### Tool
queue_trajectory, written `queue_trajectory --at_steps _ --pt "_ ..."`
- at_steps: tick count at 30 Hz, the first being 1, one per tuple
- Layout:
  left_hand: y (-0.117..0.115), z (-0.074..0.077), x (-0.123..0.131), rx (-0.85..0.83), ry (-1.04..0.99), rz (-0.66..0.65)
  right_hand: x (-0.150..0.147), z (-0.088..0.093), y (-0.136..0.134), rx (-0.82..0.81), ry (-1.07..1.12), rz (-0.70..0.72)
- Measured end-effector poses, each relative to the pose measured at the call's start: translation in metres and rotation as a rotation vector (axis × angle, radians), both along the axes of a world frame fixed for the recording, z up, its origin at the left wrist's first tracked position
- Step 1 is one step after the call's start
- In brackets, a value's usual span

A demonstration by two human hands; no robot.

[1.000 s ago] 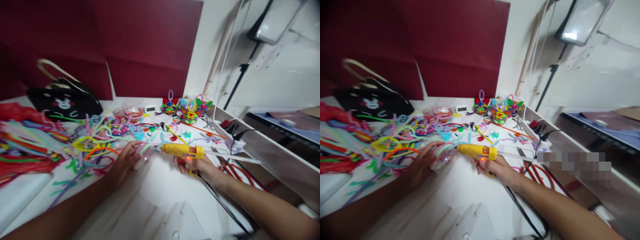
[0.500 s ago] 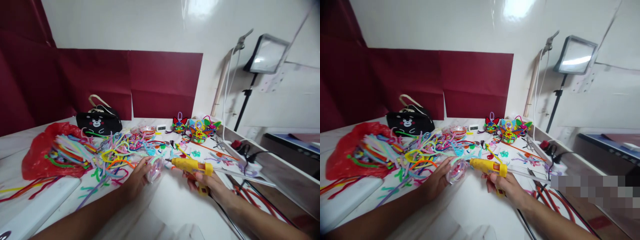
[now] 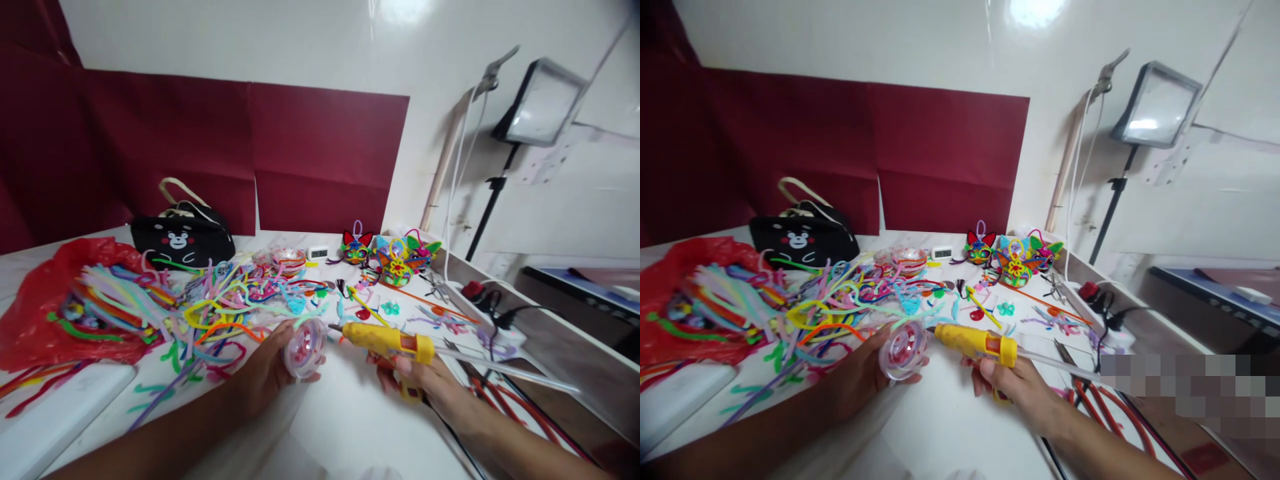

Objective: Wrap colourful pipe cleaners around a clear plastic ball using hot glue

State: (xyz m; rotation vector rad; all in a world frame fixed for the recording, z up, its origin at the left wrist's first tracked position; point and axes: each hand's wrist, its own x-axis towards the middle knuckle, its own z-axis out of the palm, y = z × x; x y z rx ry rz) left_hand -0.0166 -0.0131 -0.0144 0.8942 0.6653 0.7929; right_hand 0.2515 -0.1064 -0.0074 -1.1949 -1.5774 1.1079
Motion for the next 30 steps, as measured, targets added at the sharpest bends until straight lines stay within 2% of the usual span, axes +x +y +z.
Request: queue_trajectory --at_steps 9,12,17,23,25,30 --pt "-0.005 0.008 0.001 0.132 0.043 0.003 0.008 -0.002 -0.012 0.01 -0.137 0.01" --pt "-0.005 0.005 0.0 0.21 0.071 -0.001 0.008 0.002 -0.016 0.025 -0.184 0.009" --pt "0.0 -0.003 -0.001 0.396 0.142 0.035 -0.003 0.018 -0.017 0.106 -0.264 0.101" --pt "0.008 -0.012 -0.002 0.517 0.196 0.013 -0.011 0.031 -0.021 0.23 -0.358 0.122" --pt "0.007 -0.012 -0.002 0.528 0.202 0.019 -0.011 0.028 -0.021 0.187 -0.268 0.084" --pt "0.0 -0.004 0.001 0.472 0.206 0.077 -0.012 0.022 -0.008 0.019 0.327 -0.262"
